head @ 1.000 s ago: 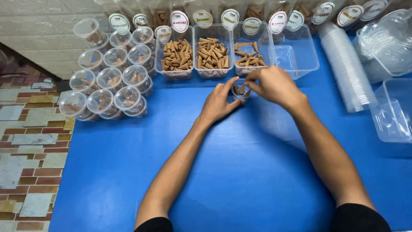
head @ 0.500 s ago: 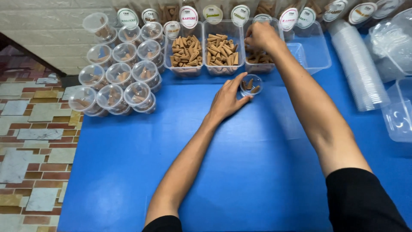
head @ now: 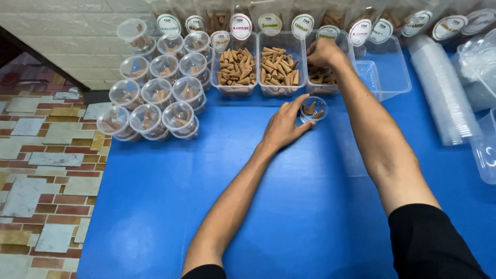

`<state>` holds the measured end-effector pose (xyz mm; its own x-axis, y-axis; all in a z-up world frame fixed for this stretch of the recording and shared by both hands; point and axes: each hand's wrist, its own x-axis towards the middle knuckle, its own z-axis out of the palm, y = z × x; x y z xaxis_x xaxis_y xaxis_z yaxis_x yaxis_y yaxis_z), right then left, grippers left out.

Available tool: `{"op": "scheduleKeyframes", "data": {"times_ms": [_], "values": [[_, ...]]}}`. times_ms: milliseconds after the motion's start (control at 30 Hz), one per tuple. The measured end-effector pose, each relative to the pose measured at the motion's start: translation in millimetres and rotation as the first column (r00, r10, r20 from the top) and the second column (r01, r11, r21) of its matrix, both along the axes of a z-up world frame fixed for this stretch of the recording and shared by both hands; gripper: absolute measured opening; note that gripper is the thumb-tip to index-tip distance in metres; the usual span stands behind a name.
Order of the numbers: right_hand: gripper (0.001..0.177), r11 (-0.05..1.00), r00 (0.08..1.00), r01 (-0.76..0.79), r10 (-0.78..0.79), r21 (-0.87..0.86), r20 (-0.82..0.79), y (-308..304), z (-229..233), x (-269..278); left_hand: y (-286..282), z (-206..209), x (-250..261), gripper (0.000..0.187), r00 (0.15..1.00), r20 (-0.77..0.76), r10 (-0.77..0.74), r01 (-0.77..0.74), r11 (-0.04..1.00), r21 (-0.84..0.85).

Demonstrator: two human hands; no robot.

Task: Packaging small incense sticks into individual plastic cups and sealing them with lids.

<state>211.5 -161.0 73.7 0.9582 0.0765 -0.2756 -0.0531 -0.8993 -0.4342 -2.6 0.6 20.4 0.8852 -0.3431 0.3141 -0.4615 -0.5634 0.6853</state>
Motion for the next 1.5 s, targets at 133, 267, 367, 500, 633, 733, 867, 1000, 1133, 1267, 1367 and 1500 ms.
{"op": "scheduleKeyframes", "data": {"times_ms": [133, 267, 367, 500, 633, 733, 867, 1000, 1133, 1267, 1367, 1500], "values": [[0.032, 0.999, 0.998, -0.042, 0.043, -0.025, 0.038, -8, -13, 10, 0, -1, 0, 0.08, 1.0, 0.004, -0.005, 0.005, 1.0, -0.006], [0.036, 1.0, 0.997, -0.017, 0.015, 0.015, 0.08, -5, 8, -18, 1, -1, -1, 0.079, 1.0, -0.015, -0.007, 0.007, 1.0, -0.008], [0.025, 0.999, 0.981, -0.039, 0.033, 0.024, 0.192, -24, -5, -10, 0, -4, 0, 0.08, 1.0, -0.012, -0.01, 0.009, 1.0, -0.015], [0.012, 0.978, 0.861, -0.203, 0.199, -0.041, 0.468, -44, -5, -15, -1, -20, 7, 0.08, 0.996, 0.086, -0.013, 0.015, 1.0, -0.026], [0.007, 0.975, 0.832, -0.22, 0.2, -0.023, 0.518, -60, 20, -54, -2, -22, 8, 0.079, 0.995, 0.091, -0.033, 0.037, 0.999, -0.039], [0.008, 0.917, 0.663, -0.397, 0.325, -0.052, 0.674, -62, 43, -90, -1, -14, 6, 0.079, 0.997, 0.07, -0.026, 0.028, 0.999, -0.034], [0.012, 0.871, 0.675, -0.489, 0.351, 0.037, 0.648, -54, 71, -150, -1, -10, 3, 0.079, 0.999, 0.022, -0.027, 0.028, 0.999, -0.018], [0.022, 0.88, 0.758, -0.475, 0.396, 0.022, 0.518, -35, 75, -197, 0, -24, 8, 0.082, 0.993, 0.121, -0.015, 0.027, 0.995, -0.099], [0.022, 0.868, 0.739, -0.464, 0.49, -0.178, 0.462, -40, 33, -198, -1, -20, 4, 0.082, 0.993, 0.118, -0.005, 0.016, 0.996, -0.091], [0.01, 0.86, 0.776, -0.358, 0.491, -0.364, 0.396, -35, 15, -191, -1, -20, 5, 0.083, 0.991, 0.132, -0.005, 0.018, 0.995, -0.1], [0.009, 0.861, 0.805, -0.335, 0.473, -0.382, 0.359, -32, 13, -190, 0, -23, 7, 0.083, 0.992, 0.129, -0.007, 0.02, 0.995, -0.099], [0.01, 0.886, 0.832, -0.332, 0.437, -0.323, 0.342, -29, 20, -194, -1, -20, 7, 0.083, 0.993, 0.121, -0.016, 0.028, 0.995, -0.099]]}}
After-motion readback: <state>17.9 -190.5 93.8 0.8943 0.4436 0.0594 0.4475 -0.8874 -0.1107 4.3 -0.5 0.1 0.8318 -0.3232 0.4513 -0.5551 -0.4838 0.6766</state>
